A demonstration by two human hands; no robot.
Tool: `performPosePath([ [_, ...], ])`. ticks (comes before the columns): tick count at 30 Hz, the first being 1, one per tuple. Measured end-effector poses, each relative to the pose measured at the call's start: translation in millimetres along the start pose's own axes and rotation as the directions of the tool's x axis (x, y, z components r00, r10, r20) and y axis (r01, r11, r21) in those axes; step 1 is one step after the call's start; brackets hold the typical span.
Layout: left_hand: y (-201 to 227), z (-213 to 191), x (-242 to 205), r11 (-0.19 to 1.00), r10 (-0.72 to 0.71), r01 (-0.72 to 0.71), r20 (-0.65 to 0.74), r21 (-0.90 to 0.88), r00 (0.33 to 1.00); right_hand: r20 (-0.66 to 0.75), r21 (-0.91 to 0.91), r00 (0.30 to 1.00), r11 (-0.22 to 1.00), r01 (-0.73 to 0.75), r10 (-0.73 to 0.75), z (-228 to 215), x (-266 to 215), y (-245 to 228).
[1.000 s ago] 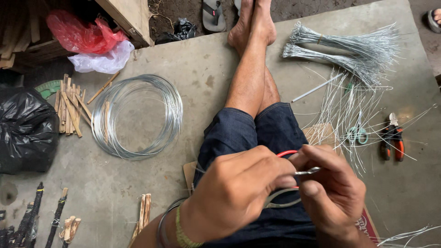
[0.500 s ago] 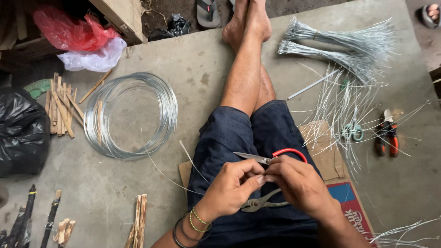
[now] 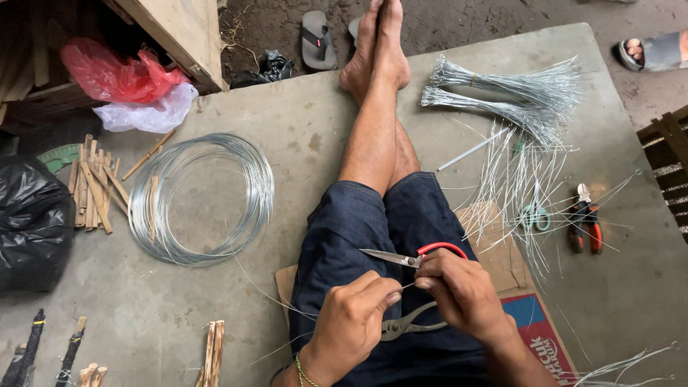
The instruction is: The person sits on the floor and repeatedly cuts thin metal wire with scissors, then bends and twists the cut pieces into small loops using pliers. Finished loops are placed aside on the floor.
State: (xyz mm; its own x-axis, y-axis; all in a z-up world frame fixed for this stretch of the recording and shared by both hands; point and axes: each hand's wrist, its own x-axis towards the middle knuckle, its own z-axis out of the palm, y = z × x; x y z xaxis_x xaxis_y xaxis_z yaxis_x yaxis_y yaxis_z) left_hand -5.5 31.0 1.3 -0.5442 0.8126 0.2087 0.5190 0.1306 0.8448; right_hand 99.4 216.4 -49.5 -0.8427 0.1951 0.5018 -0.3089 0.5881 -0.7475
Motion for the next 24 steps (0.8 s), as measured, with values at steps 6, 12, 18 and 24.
performPosePath([
  [6,-1,-12,-2,1.000,0.005,-0.004,0.050,-0.006,0.999,-0.040,-0.064,0.997,0.996,-0.065,0.063,-12,-4,3],
  [12,-8,-21,-10,1.000,-0.012,0.013,0.046,-0.003,0.999,-0.153,-0.049,0.974,0.983,-0.177,0.167,-27,-15,14],
  [18,-15,-33,-13,0.995,-0.049,0.043,0.072,0.086,0.996,-0.281,0.106,0.923,0.965,-0.241,0.262,-42,-23,38],
  [24,-24,-43,-14,0.994,-0.021,0.012,0.085,0.104,0.996,-0.338,0.257,0.898,0.946,-0.200,0.282,-61,-35,63],
])
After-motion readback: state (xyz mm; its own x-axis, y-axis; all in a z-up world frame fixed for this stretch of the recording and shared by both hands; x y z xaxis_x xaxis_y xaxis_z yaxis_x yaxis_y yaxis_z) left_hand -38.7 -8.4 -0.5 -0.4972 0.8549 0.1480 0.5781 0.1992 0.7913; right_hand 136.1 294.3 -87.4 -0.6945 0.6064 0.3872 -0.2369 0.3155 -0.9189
